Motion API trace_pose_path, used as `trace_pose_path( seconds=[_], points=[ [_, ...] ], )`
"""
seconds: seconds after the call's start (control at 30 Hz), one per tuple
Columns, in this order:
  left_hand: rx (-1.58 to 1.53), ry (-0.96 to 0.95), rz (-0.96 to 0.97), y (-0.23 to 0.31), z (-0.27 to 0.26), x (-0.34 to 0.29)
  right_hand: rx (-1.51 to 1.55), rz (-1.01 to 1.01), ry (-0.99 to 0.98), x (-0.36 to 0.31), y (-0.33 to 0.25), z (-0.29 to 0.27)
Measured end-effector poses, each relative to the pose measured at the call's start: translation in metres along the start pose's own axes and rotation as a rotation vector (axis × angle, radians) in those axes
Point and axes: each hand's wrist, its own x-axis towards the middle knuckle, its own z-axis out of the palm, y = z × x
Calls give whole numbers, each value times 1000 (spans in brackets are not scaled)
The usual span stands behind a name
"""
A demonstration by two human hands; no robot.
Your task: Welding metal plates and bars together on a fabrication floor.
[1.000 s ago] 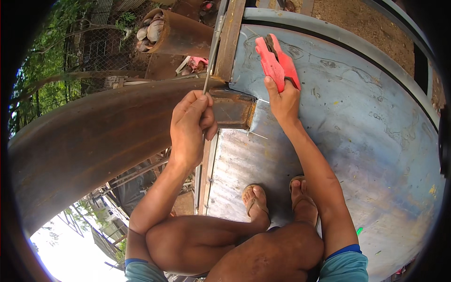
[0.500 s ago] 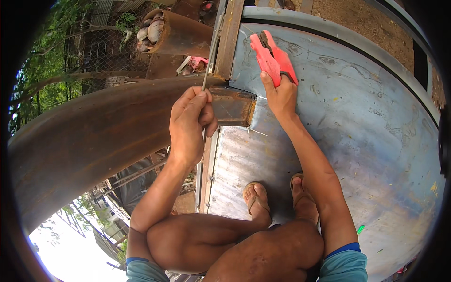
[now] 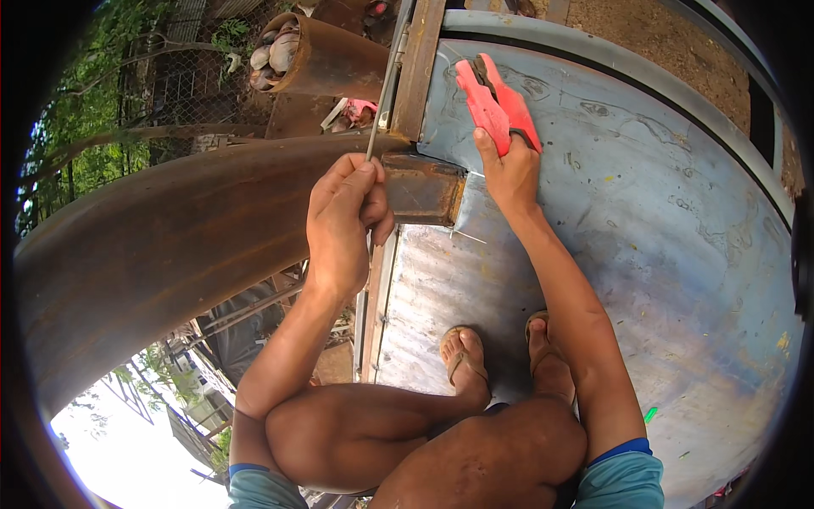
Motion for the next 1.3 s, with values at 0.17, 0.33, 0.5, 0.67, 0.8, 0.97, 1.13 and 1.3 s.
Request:
trace_pose_path(
  seconds=[0.17,0.33,0.5,0.67,0.8,0.97,1.13,1.3],
  points=[
    [-1,-5,0,-1,1,-1,-10,4,-6,0,3,1],
    [4,-6,4,-1,-2,-4,-9,-2,3,0,1,2],
    [-1,-7,8,0,-3,-7,-34,10,-17,-1,2,1],
    [-2,-8,16,0,-5,-8,-58,17,-30,0,-1,1],
    [-12,-12,22,0,-5,-9,-51,19,-41,0,-1,1],
    [-4,-15,37,3,-5,-12,-67,2,-35,0,-1,1],
    [10,-3,33,2,-7,-14,-66,37,-59,0,-1,1],
    [12,-13,38,2,-5,-14,-69,27,-57,1,-3,-1]
  ],
)
